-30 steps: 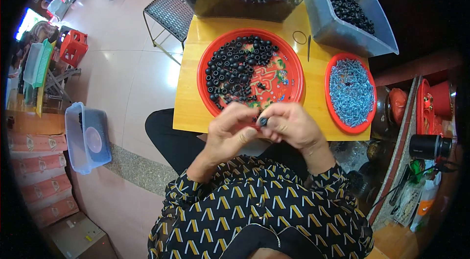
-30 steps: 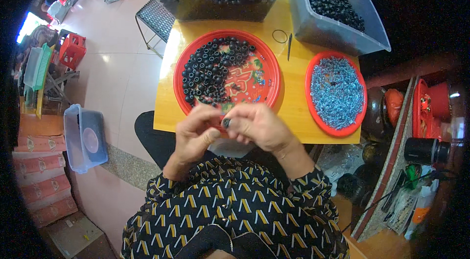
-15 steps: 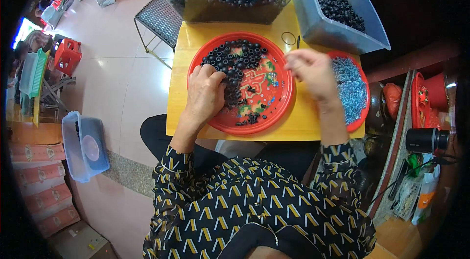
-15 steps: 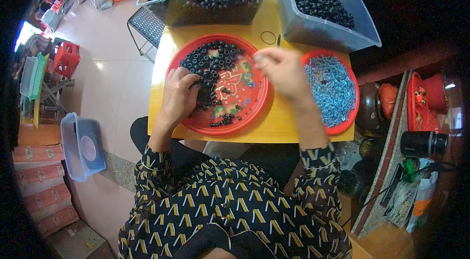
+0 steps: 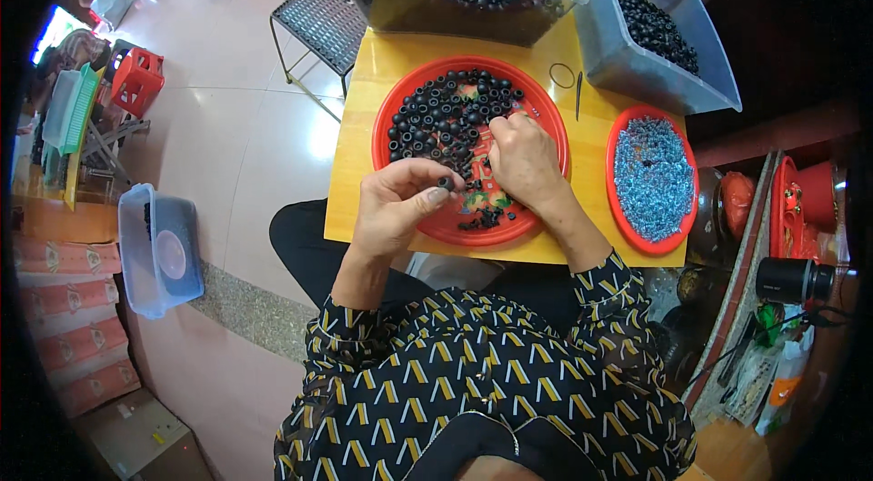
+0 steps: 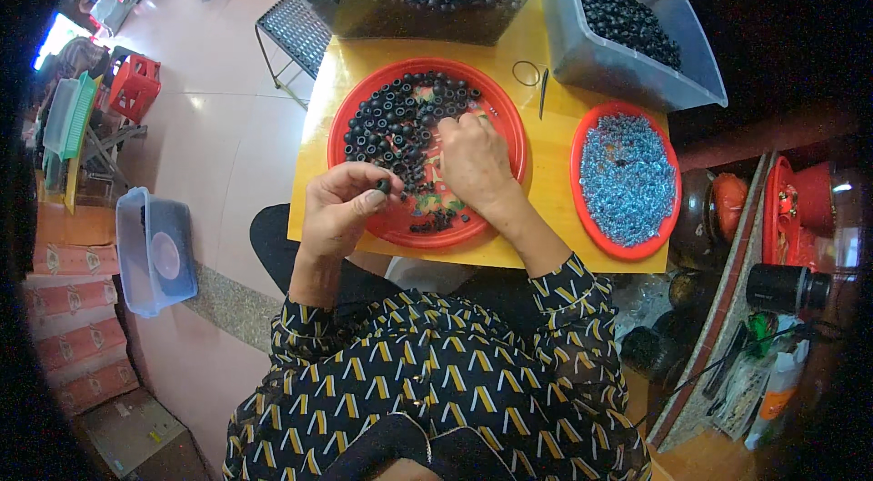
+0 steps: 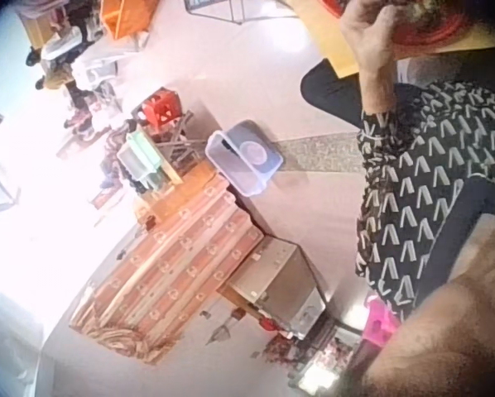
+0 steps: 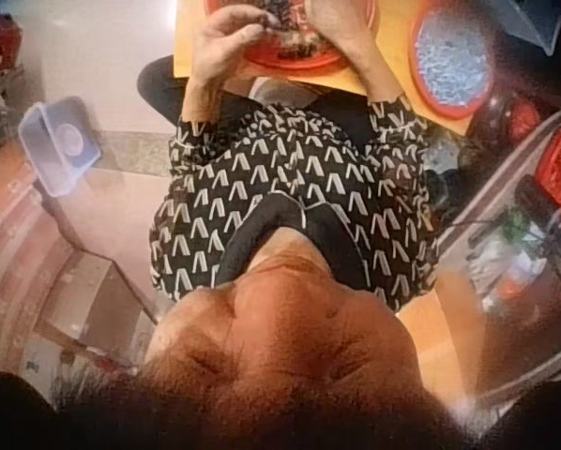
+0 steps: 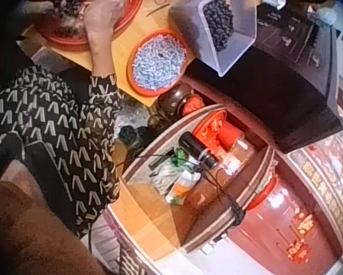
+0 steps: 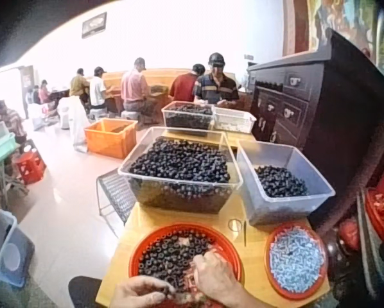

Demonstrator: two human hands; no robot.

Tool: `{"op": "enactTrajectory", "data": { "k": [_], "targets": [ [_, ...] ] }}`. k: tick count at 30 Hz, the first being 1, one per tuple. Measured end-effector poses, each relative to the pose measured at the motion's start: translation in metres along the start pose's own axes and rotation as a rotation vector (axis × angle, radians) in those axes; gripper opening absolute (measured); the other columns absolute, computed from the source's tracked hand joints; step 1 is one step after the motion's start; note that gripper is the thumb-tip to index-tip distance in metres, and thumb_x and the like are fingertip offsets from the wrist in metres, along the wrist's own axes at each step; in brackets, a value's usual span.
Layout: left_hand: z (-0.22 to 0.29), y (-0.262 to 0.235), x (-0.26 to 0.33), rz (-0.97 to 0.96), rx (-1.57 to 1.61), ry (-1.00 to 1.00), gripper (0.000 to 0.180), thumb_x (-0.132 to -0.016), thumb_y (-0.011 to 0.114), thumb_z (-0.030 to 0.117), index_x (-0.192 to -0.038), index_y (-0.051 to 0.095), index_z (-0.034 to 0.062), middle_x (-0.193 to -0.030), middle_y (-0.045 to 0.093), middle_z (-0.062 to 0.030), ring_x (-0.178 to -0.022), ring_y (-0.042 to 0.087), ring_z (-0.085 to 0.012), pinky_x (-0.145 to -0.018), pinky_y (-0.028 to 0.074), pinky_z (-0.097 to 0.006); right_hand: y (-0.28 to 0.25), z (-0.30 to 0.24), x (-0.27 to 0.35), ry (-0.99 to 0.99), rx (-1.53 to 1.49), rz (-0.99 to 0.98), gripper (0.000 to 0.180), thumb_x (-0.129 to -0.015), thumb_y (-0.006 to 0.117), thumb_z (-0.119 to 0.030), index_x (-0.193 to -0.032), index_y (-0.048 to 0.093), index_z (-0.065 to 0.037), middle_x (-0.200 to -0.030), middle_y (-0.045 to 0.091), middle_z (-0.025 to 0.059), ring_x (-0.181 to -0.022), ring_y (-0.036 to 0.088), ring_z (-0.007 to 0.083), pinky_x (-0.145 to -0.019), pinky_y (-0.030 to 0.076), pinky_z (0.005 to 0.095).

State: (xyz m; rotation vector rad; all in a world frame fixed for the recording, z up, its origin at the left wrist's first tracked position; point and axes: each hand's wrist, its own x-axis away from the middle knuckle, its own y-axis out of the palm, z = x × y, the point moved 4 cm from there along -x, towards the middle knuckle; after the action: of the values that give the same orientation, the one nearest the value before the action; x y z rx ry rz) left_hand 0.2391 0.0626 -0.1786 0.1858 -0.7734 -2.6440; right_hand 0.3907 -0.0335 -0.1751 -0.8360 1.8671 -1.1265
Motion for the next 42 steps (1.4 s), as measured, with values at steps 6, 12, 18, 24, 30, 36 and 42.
{"op": "enactTrajectory", "data": {
  "k": [6, 12, 18, 24, 30, 36, 42],
  "targets": [
    [-0.004, 0.005, 0.013, 0.031, 0.121, 0.015, 0.022, -0.079, 0.066, 0.003, -0.099, 0.060, -0.0019, -0.094, 0.063, -0.0132, -0.083, 0.061, -0.0174, -0.072, 0.050, -0.027, -0.026, -0.013, 0.016, 0.023, -0.411, 0.006, 0.015, -0.077, 0.058, -0.001, -0.091, 0.061, 0.001, -0.081, 0.060, 0.0144, -0.072, 0.060, 0.0222, -0.063, 0.048, 0.0327],
    [-0.019, 0.008, 0.020, -0.051, 0.293, 0.005, 0.023, -0.078, 0.067, -0.001, -0.100, 0.061, -0.0019, -0.097, 0.063, -0.0106, -0.086, 0.061, -0.0159, -0.078, 0.049, -0.028, -0.031, -0.027, 0.050, 0.400, -1.290, -0.117, 0.011, -0.082, 0.061, -0.001, -0.092, 0.062, 0.003, -0.082, 0.063, 0.0034, -0.069, 0.056, 0.0070, -0.061, 0.045, 0.0209],
    [-0.025, 0.016, 0.025, -0.073, 0.318, 0.025, 0.024, -0.074, 0.071, -0.001, -0.096, 0.062, -0.0012, -0.095, 0.061, -0.0089, -0.088, 0.058, -0.0155, -0.080, 0.048, -0.028, -0.050, -0.054, 0.066, 0.112, -1.307, 0.092, 0.010, -0.079, 0.064, 0.004, -0.089, 0.061, 0.003, -0.087, 0.060, 0.0067, -0.080, 0.058, 0.0126, -0.070, 0.047, 0.0239],
    [-0.020, 0.019, 0.028, -0.038, 0.102, 0.076, 0.021, -0.072, 0.073, 0.000, -0.091, 0.063, -0.0023, -0.092, 0.060, -0.0081, -0.088, 0.057, -0.0146, -0.079, 0.047, -0.027, -0.060, -0.060, 0.068, 0.067, -1.092, 0.071, 0.013, -0.076, 0.064, 0.007, -0.088, 0.062, 0.002, -0.086, 0.060, 0.0089, -0.077, 0.059, 0.0151, -0.065, 0.048, 0.0253],
    [-0.010, 0.024, 0.035, -0.067, -0.266, 0.166, 0.020, -0.073, 0.073, 0.001, -0.090, 0.063, -0.0049, -0.088, 0.062, -0.0076, -0.081, 0.060, -0.0134, -0.072, 0.049, -0.026, -0.058, -0.060, 0.074, -0.056, -0.954, 0.107, 0.014, -0.074, 0.064, 0.009, -0.087, 0.062, 0.003, -0.084, 0.060, 0.0103, -0.072, 0.058, 0.0148, -0.062, 0.046, 0.0238],
    [-0.010, 0.029, 0.038, -0.015, -0.179, 0.105, 0.016, -0.078, 0.068, -0.001, -0.092, 0.062, -0.0067, -0.085, 0.065, -0.0087, -0.077, 0.063, -0.0142, -0.071, 0.052, -0.025, -0.055, -0.067, 0.081, -0.115, -0.848, 0.198, 0.027, -0.072, 0.065, 0.008, -0.098, 0.061, 0.002, -0.084, 0.059, 0.0127, -0.072, 0.058, 0.0242, -0.062, 0.048, 0.0307],
    [-0.021, 0.019, 0.044, 0.107, 0.011, 0.052, 0.013, -0.082, 0.064, 0.000, -0.093, 0.060, -0.0056, -0.085, 0.064, -0.0081, -0.077, 0.063, -0.0131, -0.069, 0.054, -0.025, -0.057, -0.072, 0.078, -0.281, -0.671, 0.096, 0.040, -0.069, 0.066, 0.005, -0.109, 0.059, 0.003, -0.091, 0.058, 0.0150, -0.078, 0.057, 0.0289, -0.066, 0.048, 0.0348]
  ]
}}
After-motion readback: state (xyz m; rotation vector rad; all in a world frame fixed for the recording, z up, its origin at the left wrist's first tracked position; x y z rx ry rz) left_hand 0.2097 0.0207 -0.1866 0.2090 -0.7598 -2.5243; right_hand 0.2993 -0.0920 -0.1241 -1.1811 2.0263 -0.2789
